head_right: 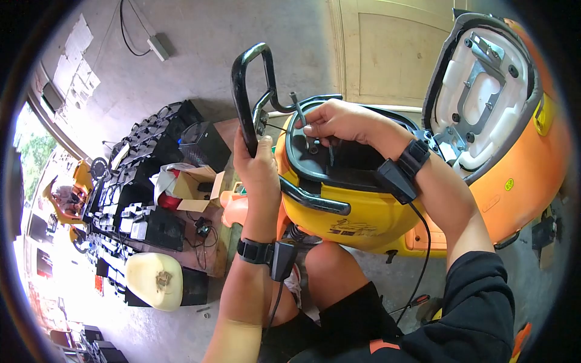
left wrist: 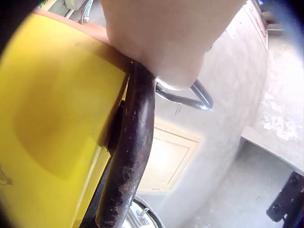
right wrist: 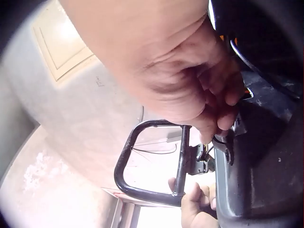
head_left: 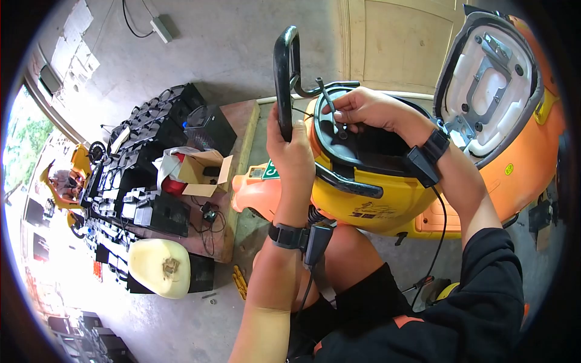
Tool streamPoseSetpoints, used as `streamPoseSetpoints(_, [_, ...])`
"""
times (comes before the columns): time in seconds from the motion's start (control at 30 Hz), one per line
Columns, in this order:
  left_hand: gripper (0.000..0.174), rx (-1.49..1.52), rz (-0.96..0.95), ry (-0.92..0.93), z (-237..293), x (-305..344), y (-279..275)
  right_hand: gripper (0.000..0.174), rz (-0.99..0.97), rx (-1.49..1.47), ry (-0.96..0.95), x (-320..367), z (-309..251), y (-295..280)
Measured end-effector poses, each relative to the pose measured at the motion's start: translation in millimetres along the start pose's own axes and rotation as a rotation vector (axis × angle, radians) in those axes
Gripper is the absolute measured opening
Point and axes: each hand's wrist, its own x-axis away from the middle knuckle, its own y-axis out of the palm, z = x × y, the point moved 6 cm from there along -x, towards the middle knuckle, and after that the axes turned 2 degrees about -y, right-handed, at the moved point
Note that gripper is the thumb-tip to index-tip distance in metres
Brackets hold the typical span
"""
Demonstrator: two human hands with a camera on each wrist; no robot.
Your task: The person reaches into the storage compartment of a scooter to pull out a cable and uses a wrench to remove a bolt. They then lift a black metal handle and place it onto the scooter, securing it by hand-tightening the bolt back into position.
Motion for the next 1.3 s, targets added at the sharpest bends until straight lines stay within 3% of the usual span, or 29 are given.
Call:
streamPoseSetpoints(0.3, [0.040,-0.013,0.008,0.016,1.5,-0.2,-0.3,0.025,-0.064,-0.018,-0.137,-3.1,-8.5,9.6])
streamPoseSetpoints(0.47, [0.039,-0.056,0.016,0.057,2.8,-0.5,-0.5,0.017,0.049,-0.318,-0.208,0.3,-15.4,-7.8])
streamPoseSetpoints(0.53, [0.038,-0.046,0.010,0.036,1.4,-0.3,-1.9,0.016,0.099,-0.361,-0.182,2.5,-13.5,-11.9])
streamPoseSetpoints(0.63, [0.037,-0.036,0.007,0.015,-1.2,-1.4,-1.7,0.014,0.153,-0.260,0.077,4.7,0.4,-16.1])
streamPoseSetpoints(0.83, [0.037,-0.024,0.005,0.009,0.3,-0.7,-1.6,0.013,0.087,-0.144,0.201,4.3,12.2,-19.2])
streamPoseSetpoints(1.3, [0.042,-0.017,-0.004,0.018,-3.3,-1.7,-2.3,0.015,0.025,-0.106,0.249,8.7,15.4,-20.5])
